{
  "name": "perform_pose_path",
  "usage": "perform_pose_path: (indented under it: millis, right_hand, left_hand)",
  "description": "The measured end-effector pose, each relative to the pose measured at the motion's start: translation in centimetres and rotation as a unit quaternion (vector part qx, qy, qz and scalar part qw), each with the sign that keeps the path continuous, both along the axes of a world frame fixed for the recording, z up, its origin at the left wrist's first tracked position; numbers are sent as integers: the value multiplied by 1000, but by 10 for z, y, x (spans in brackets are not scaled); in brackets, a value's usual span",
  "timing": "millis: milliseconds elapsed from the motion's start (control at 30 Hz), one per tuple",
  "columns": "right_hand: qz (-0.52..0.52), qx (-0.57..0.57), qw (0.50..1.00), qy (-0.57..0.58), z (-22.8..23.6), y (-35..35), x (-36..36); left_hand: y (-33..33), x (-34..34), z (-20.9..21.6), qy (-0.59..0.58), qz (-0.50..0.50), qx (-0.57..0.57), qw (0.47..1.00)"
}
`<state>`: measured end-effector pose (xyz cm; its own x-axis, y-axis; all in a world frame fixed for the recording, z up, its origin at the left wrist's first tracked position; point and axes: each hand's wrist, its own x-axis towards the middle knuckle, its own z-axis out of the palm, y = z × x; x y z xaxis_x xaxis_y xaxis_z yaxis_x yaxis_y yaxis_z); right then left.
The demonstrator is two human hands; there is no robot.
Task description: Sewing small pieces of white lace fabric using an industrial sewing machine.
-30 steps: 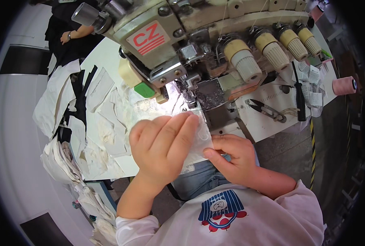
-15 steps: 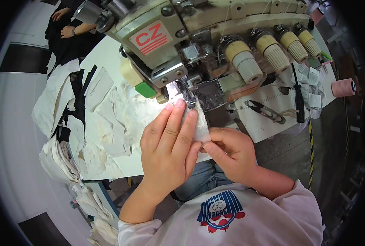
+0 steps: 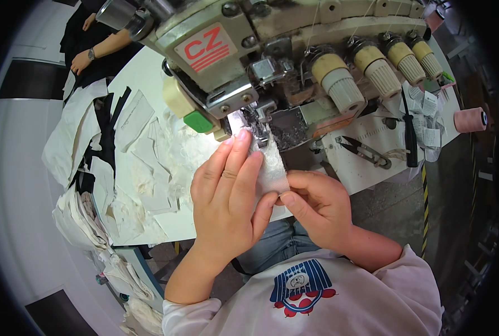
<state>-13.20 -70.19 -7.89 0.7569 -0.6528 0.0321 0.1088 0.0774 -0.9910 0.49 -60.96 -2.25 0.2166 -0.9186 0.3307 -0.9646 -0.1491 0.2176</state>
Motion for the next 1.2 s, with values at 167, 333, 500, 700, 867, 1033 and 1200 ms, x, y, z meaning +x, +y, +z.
perform_pose_path:
  millis: [167,333,500,700,867,1033,1200]
  right_hand:
    - [17,23,1000,6,15,-2,-5]
    - [0,-102,995,2,12,-3,-4]
    - [-34,-23,999,4,2,4,-7]
    - [8,282,956,-86,5,3,-1]
    - [45,321,945,-45,5,1,0]
    - [28,286,957,-35,-1,3,2]
    - [17,223,975,-9,-3,4,0]
  left_hand:
    - [15,-11,-17,-62,-9,-146,987]
    - [19,-12,-23,-134,1,-140,981]
    - [15,-13,-10,3,28,-108,994]
    - [14,-10,-5,73,20,-101,992]
    - [12,-13,-4,70,38,-113,990]
    - [11,-21,-3,-22,48,-98,994]
    - [9,-24,-7,-109,50,-116,986]
